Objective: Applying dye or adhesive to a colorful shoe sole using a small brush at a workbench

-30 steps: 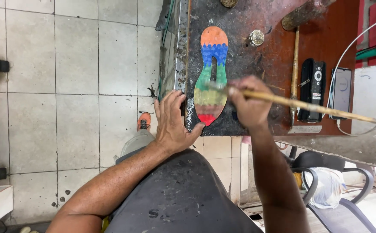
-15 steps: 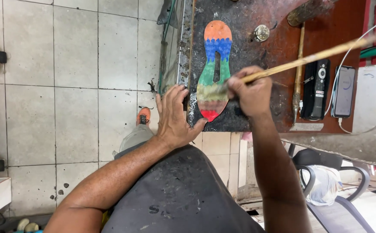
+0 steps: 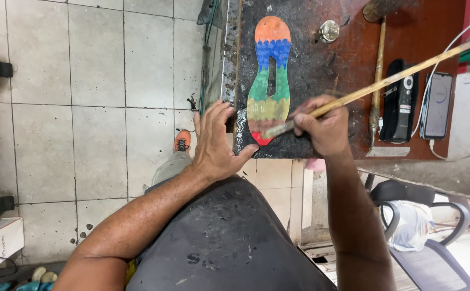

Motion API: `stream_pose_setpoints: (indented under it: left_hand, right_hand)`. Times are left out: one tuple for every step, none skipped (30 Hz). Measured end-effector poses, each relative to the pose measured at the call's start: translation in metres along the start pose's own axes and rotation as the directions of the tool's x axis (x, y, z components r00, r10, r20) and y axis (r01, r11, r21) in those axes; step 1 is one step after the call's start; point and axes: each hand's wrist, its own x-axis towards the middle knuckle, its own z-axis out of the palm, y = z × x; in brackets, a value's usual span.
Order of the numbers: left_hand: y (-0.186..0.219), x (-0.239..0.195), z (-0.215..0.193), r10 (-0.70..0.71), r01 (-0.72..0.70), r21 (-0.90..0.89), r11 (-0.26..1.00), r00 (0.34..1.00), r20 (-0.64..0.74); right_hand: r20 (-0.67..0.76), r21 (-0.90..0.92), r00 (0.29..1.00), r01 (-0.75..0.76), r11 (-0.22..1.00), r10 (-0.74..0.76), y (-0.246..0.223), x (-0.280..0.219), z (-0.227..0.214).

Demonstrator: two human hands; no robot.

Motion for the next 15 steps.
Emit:
stream_pose_setpoints:
  left_hand:
    - [0.004, -0.001, -0.004, 0.000, 0.000, -0.001, 1.000, 1.000, 0.008]
    - [0.007, 0.001, -0.008, 0.005, -0.004, -0.036, 0.999, 1.000, 0.007]
    - [0.011, 0.003, -0.013, 0.009, -0.008, -0.071, 0.997, 1.000, 0.005]
    - [0.010, 0.002, -0.014, 0.010, -0.009, -0.070, 0.997, 1.000, 0.005]
    - [0.009, 0.001, -0.016, -0.004, 0.005, -0.068, 0.998, 1.000, 0.024]
    - [0.009, 0.000, -0.018, -0.018, 0.020, -0.067, 0.998, 0.999, 0.042]
    - [0.007, 0.000, -0.017, -0.017, 0.020, -0.067, 0.998, 0.999, 0.043]
    - [0.006, 0.000, -0.017, -0.016, 0.019, -0.064, 0.998, 0.999, 0.043]
    - [0.005, -0.001, -0.016, -0.015, 0.018, -0.061, 0.998, 0.999, 0.043]
    - [0.005, -0.002, -0.017, -0.018, 0.021, -0.059, 0.998, 0.999, 0.046]
    - [0.005, -0.003, -0.017, -0.020, 0.024, -0.064, 0.998, 0.999, 0.049]
    - [0.005, -0.001, -0.017, -0.019, 0.022, -0.069, 0.997, 0.999, 0.046]
    - [0.004, -0.001, -0.017, -0.018, 0.021, -0.069, 0.997, 0.999, 0.044]
    - [0.003, -0.002, -0.018, -0.021, 0.025, -0.072, 0.997, 0.999, 0.050]
    - [0.002, -0.003, -0.018, -0.024, 0.029, -0.074, 0.997, 0.998, 0.056]
  right_hand:
    - [-0.007, 0.001, 1.000, -0.002, 1.000, 0.002, 0.001, -0.003, 0.003]
    - [-0.014, 0.032, 1.000, 0.012, 0.999, -0.012, 0.002, -0.003, 0.005]
    - [-0.020, 0.063, 0.999, 0.027, 0.998, -0.026, 0.003, -0.003, 0.007]
    - [-0.021, 0.064, 0.999, 0.028, 0.998, -0.027, -0.001, -0.005, 0.010]
    - [-0.004, 0.068, 1.000, -0.004, 0.998, 0.004, -0.005, -0.007, 0.013]
    - [0.014, 0.070, 0.999, -0.036, 0.997, 0.035, -0.008, -0.010, 0.016]
    - [0.013, 0.070, 0.999, -0.036, 0.997, 0.035, -0.005, -0.008, 0.014]
    - [-0.018, 0.082, 1.000, -0.022, 0.996, 0.024, -0.001, -0.006, 0.011]
    - [-0.049, 0.093, 0.999, -0.008, 0.996, 0.012, 0.003, -0.004, 0.008]
    - [-0.050, 0.095, 0.999, -0.011, 0.995, 0.016, 0.003, -0.007, 0.011]
    - [-0.022, 0.091, 0.999, -0.021, 0.996, 0.023, 0.003, -0.011, 0.013]
    - [0.009, 0.083, 1.000, -0.026, 0.996, 0.026, 0.002, -0.011, 0.015]
    - [0.010, 0.083, 1.000, -0.025, 0.996, 0.024, 0.000, -0.008, 0.012]
    - [-0.005, 0.057, 1.000, -0.024, 0.998, 0.024, -0.002, -0.006, 0.010]
    - [-0.020, 0.031, 1.000, -0.023, 0.999, 0.024, -0.004, -0.004, 0.007]
